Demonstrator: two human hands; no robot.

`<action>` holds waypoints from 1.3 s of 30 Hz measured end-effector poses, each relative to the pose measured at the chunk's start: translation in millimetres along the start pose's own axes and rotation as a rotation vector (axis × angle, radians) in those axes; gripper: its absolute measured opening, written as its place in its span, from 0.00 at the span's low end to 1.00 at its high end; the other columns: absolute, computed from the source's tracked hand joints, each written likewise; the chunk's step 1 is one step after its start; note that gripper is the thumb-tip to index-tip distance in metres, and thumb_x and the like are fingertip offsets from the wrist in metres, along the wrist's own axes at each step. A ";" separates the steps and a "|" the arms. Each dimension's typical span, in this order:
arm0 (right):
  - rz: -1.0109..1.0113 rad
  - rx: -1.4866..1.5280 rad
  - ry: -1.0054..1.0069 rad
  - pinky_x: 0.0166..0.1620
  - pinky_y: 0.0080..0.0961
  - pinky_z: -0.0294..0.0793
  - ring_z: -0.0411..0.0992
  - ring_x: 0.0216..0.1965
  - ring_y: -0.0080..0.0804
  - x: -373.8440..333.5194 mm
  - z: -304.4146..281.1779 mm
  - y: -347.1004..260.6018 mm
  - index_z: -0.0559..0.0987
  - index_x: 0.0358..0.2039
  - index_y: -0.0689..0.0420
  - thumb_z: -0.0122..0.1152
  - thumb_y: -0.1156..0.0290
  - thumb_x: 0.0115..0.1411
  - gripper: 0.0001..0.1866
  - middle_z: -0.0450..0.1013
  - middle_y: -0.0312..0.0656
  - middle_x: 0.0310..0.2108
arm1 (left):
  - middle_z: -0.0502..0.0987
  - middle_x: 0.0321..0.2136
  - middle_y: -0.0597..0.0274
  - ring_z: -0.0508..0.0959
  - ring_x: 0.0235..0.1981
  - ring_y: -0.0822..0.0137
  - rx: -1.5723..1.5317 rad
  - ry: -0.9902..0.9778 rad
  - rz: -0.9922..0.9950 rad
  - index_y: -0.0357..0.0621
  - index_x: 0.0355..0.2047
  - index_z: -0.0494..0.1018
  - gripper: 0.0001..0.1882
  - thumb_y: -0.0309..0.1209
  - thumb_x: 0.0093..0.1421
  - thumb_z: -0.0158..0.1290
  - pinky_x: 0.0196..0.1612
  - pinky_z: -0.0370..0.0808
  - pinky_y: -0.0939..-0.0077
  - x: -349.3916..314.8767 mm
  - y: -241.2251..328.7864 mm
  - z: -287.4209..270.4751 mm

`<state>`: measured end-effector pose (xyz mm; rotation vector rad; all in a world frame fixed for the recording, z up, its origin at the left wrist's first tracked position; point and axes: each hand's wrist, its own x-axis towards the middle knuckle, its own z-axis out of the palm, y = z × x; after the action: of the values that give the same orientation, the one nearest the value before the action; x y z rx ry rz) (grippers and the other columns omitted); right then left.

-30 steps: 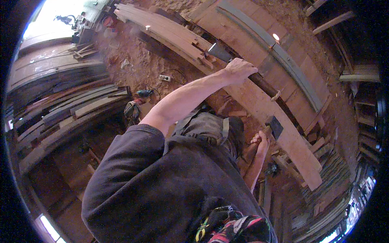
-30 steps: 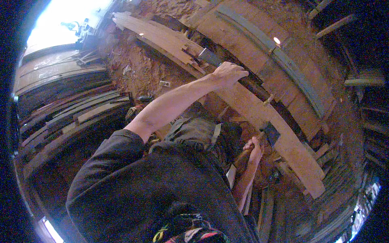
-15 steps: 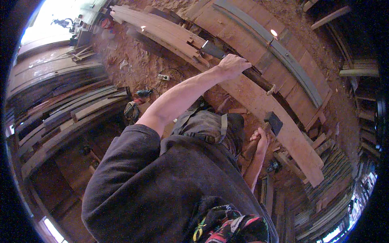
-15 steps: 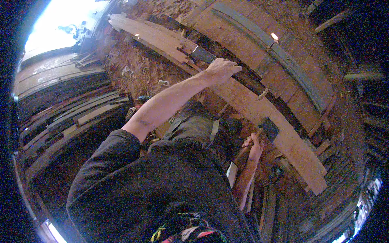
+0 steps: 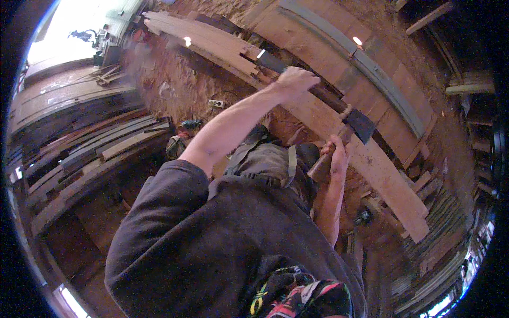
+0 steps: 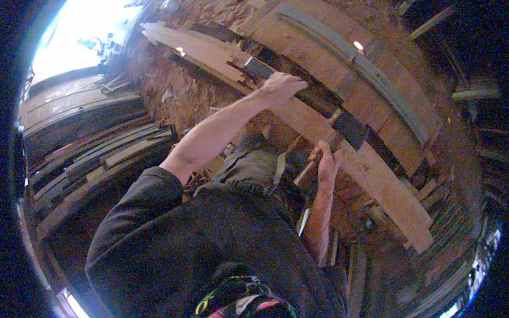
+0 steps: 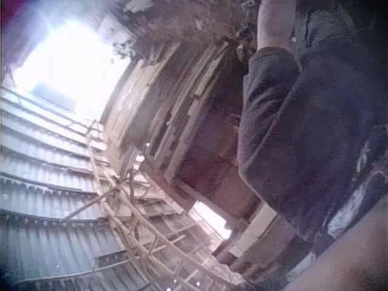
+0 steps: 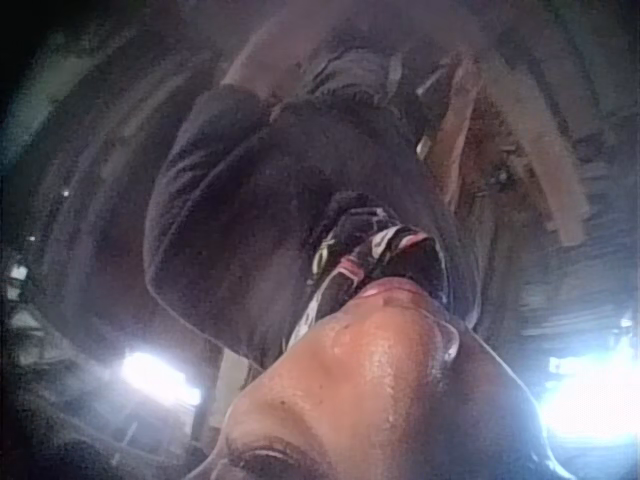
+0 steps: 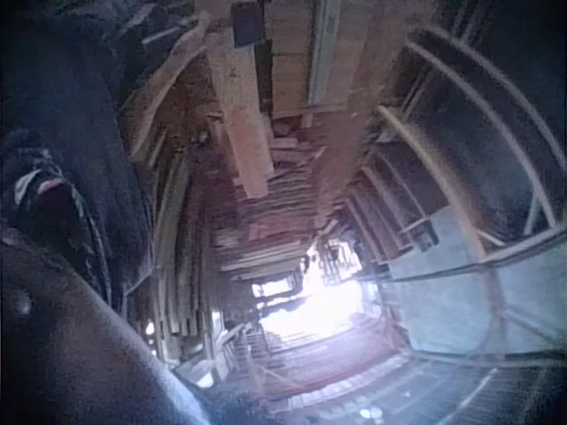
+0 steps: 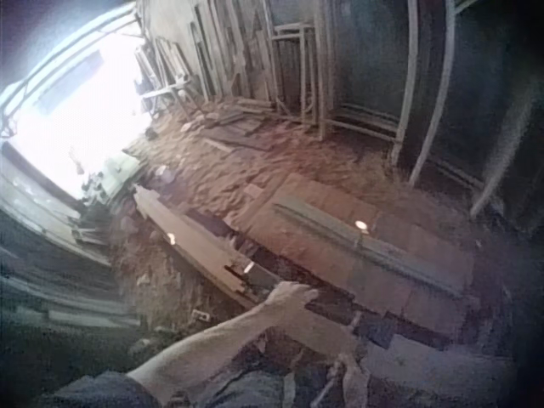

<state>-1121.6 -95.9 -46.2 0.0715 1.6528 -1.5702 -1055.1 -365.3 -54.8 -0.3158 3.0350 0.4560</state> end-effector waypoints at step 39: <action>0.247 0.132 -0.012 0.22 0.25 0.70 0.65 0.17 0.25 -29.7 -21.1 24.5 0.70 0.34 0.54 0.58 0.71 0.61 0.06 0.66 0.34 0.20 | 0.80 0.34 0.59 0.80 0.41 0.53 -0.076 -0.016 0.074 0.50 0.40 0.76 0.16 0.27 0.49 0.56 0.41 0.78 0.58 11.2 -5.5 -19.6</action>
<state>-1099.4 -58.3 -51.2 0.3233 1.4683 -1.4840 -1065.4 -378.4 -38.6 -0.2033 3.0272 0.5775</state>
